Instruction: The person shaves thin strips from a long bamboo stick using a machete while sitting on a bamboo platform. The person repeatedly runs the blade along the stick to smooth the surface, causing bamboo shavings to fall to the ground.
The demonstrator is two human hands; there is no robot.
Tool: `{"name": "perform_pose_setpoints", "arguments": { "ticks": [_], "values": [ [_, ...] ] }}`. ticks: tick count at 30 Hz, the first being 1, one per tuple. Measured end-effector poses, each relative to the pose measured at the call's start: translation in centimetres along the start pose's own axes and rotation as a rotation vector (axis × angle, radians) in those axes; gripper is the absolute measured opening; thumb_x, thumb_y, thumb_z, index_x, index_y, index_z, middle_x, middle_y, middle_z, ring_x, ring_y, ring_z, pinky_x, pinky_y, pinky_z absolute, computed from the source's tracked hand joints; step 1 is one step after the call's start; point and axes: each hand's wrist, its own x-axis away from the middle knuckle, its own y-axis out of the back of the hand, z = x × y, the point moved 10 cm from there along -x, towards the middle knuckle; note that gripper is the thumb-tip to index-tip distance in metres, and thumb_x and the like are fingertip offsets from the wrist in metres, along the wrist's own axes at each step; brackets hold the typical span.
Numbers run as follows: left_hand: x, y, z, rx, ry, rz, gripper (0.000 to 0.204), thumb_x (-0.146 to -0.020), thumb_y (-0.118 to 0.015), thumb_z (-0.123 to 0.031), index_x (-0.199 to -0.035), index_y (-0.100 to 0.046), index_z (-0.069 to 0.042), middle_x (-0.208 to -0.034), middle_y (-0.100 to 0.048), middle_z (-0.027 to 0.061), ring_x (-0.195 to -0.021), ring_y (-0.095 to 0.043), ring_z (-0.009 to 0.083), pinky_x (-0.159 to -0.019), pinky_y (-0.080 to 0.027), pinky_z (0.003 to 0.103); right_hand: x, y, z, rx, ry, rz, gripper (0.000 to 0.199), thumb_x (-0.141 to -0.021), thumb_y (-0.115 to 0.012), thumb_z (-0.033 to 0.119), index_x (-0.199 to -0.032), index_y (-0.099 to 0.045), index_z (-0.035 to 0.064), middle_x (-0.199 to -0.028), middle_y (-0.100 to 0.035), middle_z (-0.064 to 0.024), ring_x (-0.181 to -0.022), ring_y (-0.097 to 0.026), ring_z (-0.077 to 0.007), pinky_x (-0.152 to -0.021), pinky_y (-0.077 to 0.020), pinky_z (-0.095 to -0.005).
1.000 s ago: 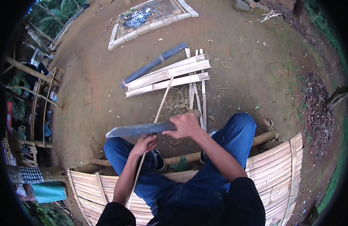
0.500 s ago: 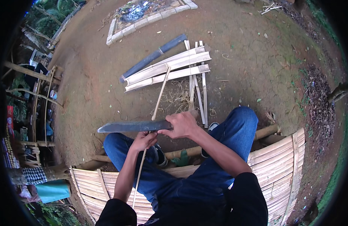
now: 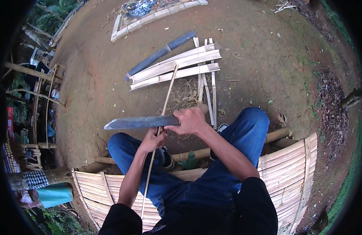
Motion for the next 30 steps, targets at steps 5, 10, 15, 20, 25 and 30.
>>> {"name": "perform_pose_setpoints", "arguments": {
  "ticks": [5,10,15,20,25,30],
  "values": [
    [-0.2,-0.4,0.0,0.095,0.055,-0.002,0.013,-0.090,-0.048,0.001,-0.080,-0.043,-0.006,-0.052,-0.038,-0.0014,-0.038,-0.035,0.0074,-0.037,-0.029,0.024,0.5,-0.3,0.7,0.008,-0.020,0.061,0.060,-0.071,-0.066,0.065,-0.073,-0.065,0.0046,-0.065,-0.065,-0.0120,-0.056,-0.066,-0.0301,-0.051,-0.0516,-0.0408],
    [-0.5,-0.2,0.2,0.070,0.006,0.041,0.011,-0.089,-0.047,0.001,-0.080,-0.045,-0.006,-0.052,-0.039,-0.0022,-0.039,-0.036,0.0069,-0.038,-0.028,0.023,-0.4,-0.2,-0.4,-0.010,-0.049,0.029,0.060,-0.071,-0.065,0.066,-0.075,-0.066,0.0056,-0.064,-0.065,-0.0136,-0.057,-0.066,-0.0316,-0.053,-0.0523,-0.0407],
    [0.5,-0.9,-1.2,-0.010,0.032,-0.119,0.017,-0.089,-0.049,0.000,-0.075,-0.043,-0.007,-0.053,-0.043,-0.0010,-0.040,-0.037,0.0068,-0.037,-0.030,0.023,0.7,0.1,0.8,0.026,0.029,0.037,0.059,-0.072,-0.065,0.065,-0.073,-0.065,0.0065,-0.063,-0.064,-0.0116,-0.055,-0.065,-0.0303,-0.051,-0.0508,-0.0409],
    [-0.7,-0.1,0.2,0.054,0.028,-0.028,0.018,-0.086,-0.053,0.001,-0.077,-0.040,-0.008,-0.055,-0.041,-0.0016,-0.040,-0.040,0.0073,-0.038,-0.030,0.023,0.3,0.3,-0.5,0.035,-0.018,-0.023,0.058,-0.071,-0.067,0.064,-0.065,-0.060,0.0066,-0.057,-0.060,-0.0096,-0.052,-0.063,-0.0287,-0.048,-0.0487,-0.0389],
    [-0.3,-0.9,0.5,0.048,-0.002,0.013,0.020,-0.084,-0.052,0.004,-0.077,-0.038,-0.008,-0.057,-0.043,-0.0010,-0.041,-0.041,0.0070,-0.037,-0.030,0.025,-0.3,0.5,-1.5,0.033,-0.010,-0.019,0.058,-0.072,-0.067,0.063,-0.067,-0.061,0.0058,-0.058,-0.061,-0.0101,-0.053,-0.063,-0.0286,-0.049,-0.0492,-0.0388],
    [-0.1,0.2,1.9,-0.003,0.068,-0.024,0.017,-0.082,-0.052,0.004,-0.088,-0.040,-0.007,-0.061,-0.042,-0.0029,-0.042,-0.042,0.0064,-0.037,-0.032,0.024,0.2,0.8,-0.1,0.002,-0.010,0.005,0.056,-0.071,-0.068,0.062,-0.065,-0.061,0.0064,-0.058,-0.060,-0.0095,-0.053,-0.063,-0.0301,-0.049,-0.0487,-0.0396]
  ]
}}
